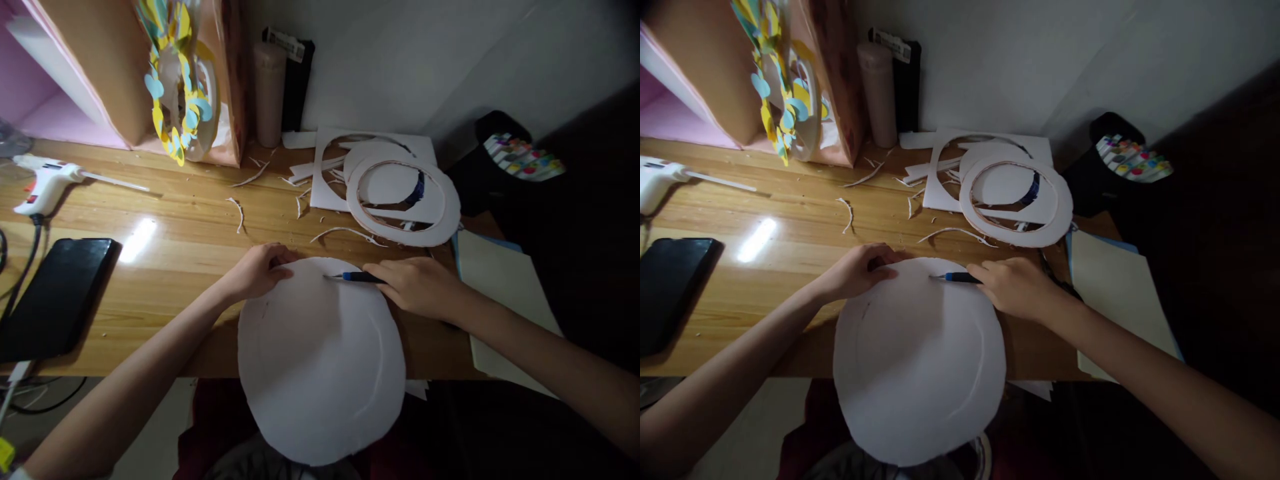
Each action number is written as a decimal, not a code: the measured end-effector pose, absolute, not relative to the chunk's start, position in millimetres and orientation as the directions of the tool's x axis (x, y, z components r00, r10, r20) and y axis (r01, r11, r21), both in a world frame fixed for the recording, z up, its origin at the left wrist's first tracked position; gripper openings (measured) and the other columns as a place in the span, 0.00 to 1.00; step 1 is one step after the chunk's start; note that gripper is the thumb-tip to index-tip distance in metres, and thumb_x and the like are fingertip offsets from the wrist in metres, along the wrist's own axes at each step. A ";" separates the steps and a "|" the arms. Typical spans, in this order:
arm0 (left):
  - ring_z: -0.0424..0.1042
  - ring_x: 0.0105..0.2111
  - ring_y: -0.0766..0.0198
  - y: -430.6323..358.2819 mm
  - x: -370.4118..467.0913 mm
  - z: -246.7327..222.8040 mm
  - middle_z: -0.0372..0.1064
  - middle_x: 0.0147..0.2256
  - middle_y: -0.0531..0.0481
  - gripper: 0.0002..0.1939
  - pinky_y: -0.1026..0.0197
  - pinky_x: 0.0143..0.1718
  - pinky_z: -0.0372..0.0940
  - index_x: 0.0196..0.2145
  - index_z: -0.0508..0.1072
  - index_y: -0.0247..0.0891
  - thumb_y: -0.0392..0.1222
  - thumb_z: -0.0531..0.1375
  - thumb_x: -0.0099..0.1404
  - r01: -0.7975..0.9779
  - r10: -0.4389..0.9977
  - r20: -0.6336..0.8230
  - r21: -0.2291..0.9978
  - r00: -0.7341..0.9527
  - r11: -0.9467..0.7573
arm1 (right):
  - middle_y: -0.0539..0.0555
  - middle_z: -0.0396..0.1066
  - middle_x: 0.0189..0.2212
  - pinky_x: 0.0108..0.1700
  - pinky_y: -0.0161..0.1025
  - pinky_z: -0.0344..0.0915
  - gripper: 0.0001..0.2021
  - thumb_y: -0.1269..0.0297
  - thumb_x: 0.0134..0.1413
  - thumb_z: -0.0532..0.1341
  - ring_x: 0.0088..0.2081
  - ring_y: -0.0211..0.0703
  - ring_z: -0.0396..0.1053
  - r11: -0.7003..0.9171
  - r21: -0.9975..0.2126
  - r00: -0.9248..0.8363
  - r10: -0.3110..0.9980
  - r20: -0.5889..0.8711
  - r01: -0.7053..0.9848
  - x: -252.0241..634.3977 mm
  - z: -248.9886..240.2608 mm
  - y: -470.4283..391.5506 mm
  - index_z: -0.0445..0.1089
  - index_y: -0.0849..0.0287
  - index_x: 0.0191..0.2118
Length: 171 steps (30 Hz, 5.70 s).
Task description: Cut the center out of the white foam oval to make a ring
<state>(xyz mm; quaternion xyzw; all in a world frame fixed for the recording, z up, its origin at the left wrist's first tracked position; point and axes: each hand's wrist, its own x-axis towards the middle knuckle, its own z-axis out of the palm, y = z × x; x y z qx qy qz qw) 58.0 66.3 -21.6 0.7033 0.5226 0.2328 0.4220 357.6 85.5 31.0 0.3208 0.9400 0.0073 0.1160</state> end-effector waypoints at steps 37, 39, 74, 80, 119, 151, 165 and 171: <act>0.69 0.27 0.62 85.0 77.0 -12.1 0.73 0.28 0.52 0.12 0.63 0.28 0.59 0.31 0.73 0.40 0.52 0.58 0.60 0.661 0.875 -0.200 0.731 0.442 -0.167 | 0.55 0.76 0.38 0.35 0.39 0.66 0.09 0.67 0.63 0.52 0.39 0.46 0.74 0.340 -0.338 -0.432 0.867 -0.249 0.878 374.6 6.9 20.7 0.68 0.56 0.43; 0.69 0.28 0.62 82.5 80.2 -17.3 0.73 0.28 0.52 0.10 0.62 0.29 0.59 0.30 0.72 0.40 0.49 0.58 0.60 0.675 0.892 -0.176 0.717 0.417 -0.174 | 0.55 0.76 0.35 0.34 0.39 0.66 0.09 0.66 0.64 0.52 0.37 0.47 0.74 0.342 -0.294 -0.421 0.865 -0.274 0.893 373.9 7.0 20.8 0.68 0.56 0.43; 0.67 0.29 0.60 77.3 80.3 -32.6 0.69 0.29 0.51 0.08 0.60 0.28 0.56 0.33 0.66 0.41 0.47 0.57 0.62 0.764 0.969 -0.035 0.622 0.245 -0.171 | 0.53 0.75 0.30 0.24 0.37 0.50 0.09 0.64 0.63 0.52 0.30 0.45 0.74 0.513 0.169 -0.424 0.821 -0.382 0.842 345.1 43.8 46.0 0.68 0.56 0.42; 0.67 0.29 0.60 77.5 80.7 -32.4 0.69 0.29 0.51 0.09 0.60 0.29 0.56 0.33 0.66 0.41 0.48 0.57 0.62 0.771 0.971 -0.039 0.616 0.234 -0.161 | 0.52 0.76 0.31 0.25 0.37 0.48 0.09 0.63 0.64 0.50 0.31 0.47 0.74 0.428 0.146 -0.328 0.836 -0.441 0.892 354.2 51.0 39.3 0.67 0.56 0.42; 0.67 0.27 0.61 76.2 80.7 -33.4 0.70 0.27 0.52 0.10 0.61 0.27 0.56 0.32 0.69 0.41 0.50 0.58 0.61 0.741 0.972 -0.021 0.651 0.236 -0.165 | 0.53 0.74 0.29 0.26 0.37 0.49 0.10 0.69 0.61 0.51 0.30 0.44 0.72 0.599 0.145 -0.550 0.789 -0.275 0.787 321.0 48.4 46.5 0.69 0.57 0.42; 0.66 0.26 0.62 76.3 79.9 -31.2 0.69 0.27 0.51 0.11 0.61 0.27 0.55 0.32 0.69 0.40 0.51 0.57 0.62 0.729 0.969 -0.027 0.664 0.246 -0.166 | 0.53 0.77 0.33 0.30 0.37 0.58 0.14 0.60 0.62 0.52 0.34 0.47 0.74 0.454 -0.007 -0.432 0.843 -0.321 0.891 344.0 55.0 52.5 0.71 0.52 0.48; 0.67 0.26 0.62 76.8 79.8 -29.6 0.70 0.27 0.52 0.08 0.61 0.26 0.55 0.33 0.69 0.41 0.48 0.57 0.61 0.736 0.970 -0.043 0.659 0.241 -0.154 | 0.55 0.76 0.28 0.24 0.36 0.53 0.10 0.64 0.62 0.51 0.29 0.48 0.74 0.557 0.142 -0.484 0.801 -0.351 0.818 323.8 46.0 55.0 0.69 0.57 0.43; 0.67 0.27 0.61 76.1 79.7 -31.4 0.70 0.28 0.51 0.09 0.61 0.28 0.56 0.33 0.69 0.41 0.48 0.57 0.62 0.736 0.969 -0.031 0.657 0.244 -0.164 | 0.54 0.76 0.28 0.25 0.36 0.54 0.11 0.64 0.63 0.51 0.30 0.48 0.75 0.516 0.133 -0.435 0.813 -0.387 0.846 333.5 51.6 50.0 0.69 0.56 0.42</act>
